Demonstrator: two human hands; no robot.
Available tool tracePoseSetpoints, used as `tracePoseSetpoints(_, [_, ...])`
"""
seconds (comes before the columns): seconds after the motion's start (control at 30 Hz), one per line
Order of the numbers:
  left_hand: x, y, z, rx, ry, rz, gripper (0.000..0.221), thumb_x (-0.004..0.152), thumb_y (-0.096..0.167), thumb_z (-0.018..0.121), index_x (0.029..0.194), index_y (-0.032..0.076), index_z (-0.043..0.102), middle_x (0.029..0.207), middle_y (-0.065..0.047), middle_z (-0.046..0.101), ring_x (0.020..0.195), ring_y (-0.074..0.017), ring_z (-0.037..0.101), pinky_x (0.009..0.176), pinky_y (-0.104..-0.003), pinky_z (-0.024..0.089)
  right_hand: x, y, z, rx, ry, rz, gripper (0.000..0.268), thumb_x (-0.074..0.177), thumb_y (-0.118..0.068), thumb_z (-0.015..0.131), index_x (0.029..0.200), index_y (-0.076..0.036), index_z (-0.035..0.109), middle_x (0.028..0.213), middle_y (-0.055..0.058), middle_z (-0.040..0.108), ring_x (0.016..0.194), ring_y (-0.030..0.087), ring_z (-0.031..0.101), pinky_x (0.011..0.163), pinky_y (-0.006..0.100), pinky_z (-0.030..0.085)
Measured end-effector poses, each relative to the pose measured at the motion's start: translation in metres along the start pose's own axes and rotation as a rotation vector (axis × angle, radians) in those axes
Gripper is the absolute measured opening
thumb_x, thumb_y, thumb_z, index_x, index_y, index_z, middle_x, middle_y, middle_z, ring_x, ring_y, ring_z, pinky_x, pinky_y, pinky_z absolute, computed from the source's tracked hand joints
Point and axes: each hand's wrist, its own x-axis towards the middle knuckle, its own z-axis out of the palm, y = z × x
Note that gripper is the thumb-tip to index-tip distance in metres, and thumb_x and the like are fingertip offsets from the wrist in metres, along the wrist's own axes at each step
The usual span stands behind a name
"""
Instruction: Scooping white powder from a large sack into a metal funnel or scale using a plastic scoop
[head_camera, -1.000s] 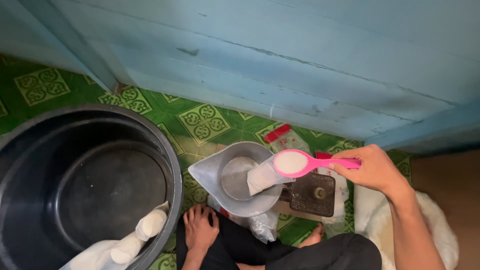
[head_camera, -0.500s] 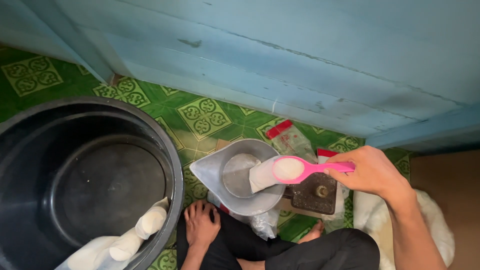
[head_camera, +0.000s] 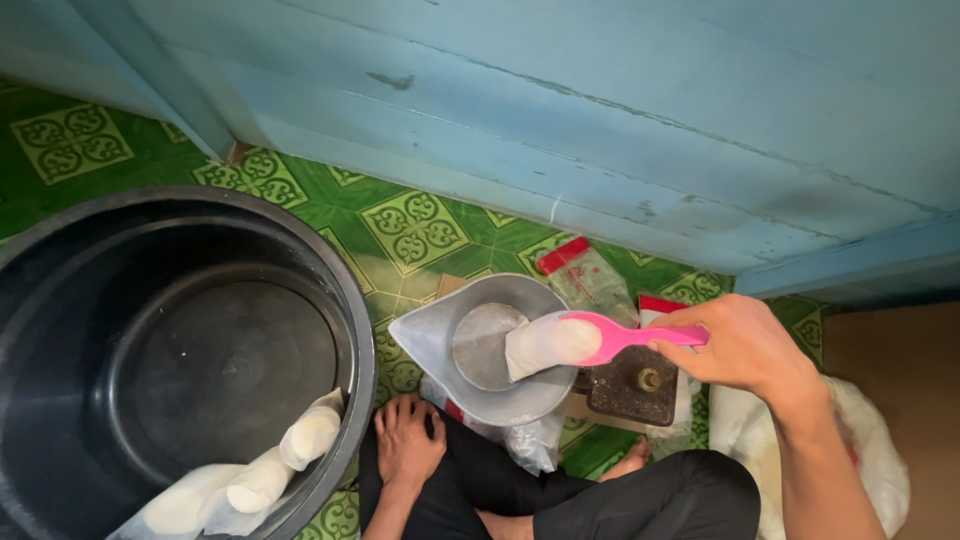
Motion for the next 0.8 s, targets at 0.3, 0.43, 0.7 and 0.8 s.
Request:
tracePoseSetpoints(0.3, [0.002,0.004,-0.007,-0.007,0.010,0.005,0.018,0.077,0.024,0.060,0.084,0.010,0.069,0.098,-0.006,0.061,0.100,-0.0277,0.054,0.098,-0.042,0.039,-0.002,-0.005,-0.010,-0.022,-0.016,0.056,0.031,0.062,-0.036,0.071,0.088,-0.023,0.080,0.061,0.009,0.069,0.057,0.034,0.054,0.059,0.036,0.049])
tracePoseSetpoints(0.43, [0.002,0.001,-0.004,-0.008,0.003,0.009,0.018,0.076,0.024,0.061,0.084,0.010,0.069,0.099,-0.006,0.061,0.099,-0.0273,0.054,0.095,-0.042,0.040,-0.004,-0.004,-0.013,-0.012,-0.007,0.055,0.032,0.061,-0.036,0.072,0.090,-0.024,0.081,0.053,0.008,0.064,0.051,0.030,0.050,0.054,0.034,0.046])
tracePoseSetpoints(0.7, [0.001,0.002,-0.005,-0.013,0.001,0.006,0.018,0.076,0.024,0.061,0.085,0.011,0.069,0.099,-0.006,0.061,0.099,-0.0274,0.054,0.096,-0.042,0.040,-0.007,-0.002,-0.016,-0.062,-0.001,0.055,0.031,0.064,-0.040,0.072,0.090,-0.026,0.080,0.057,0.011,0.065,0.054,0.034,0.050,0.055,0.036,0.046])
tracePoseSetpoints(0.8, [0.001,0.001,-0.004,-0.014,-0.007,0.002,0.019,0.076,0.024,0.061,0.085,0.010,0.070,0.100,-0.006,0.061,0.099,-0.0272,0.054,0.096,-0.041,0.040,-0.009,-0.008,-0.021,-0.082,0.004,0.079,0.031,0.066,-0.043,0.072,0.091,-0.028,0.080,0.057,0.014,0.062,0.054,0.035,0.047,0.054,0.037,0.045])
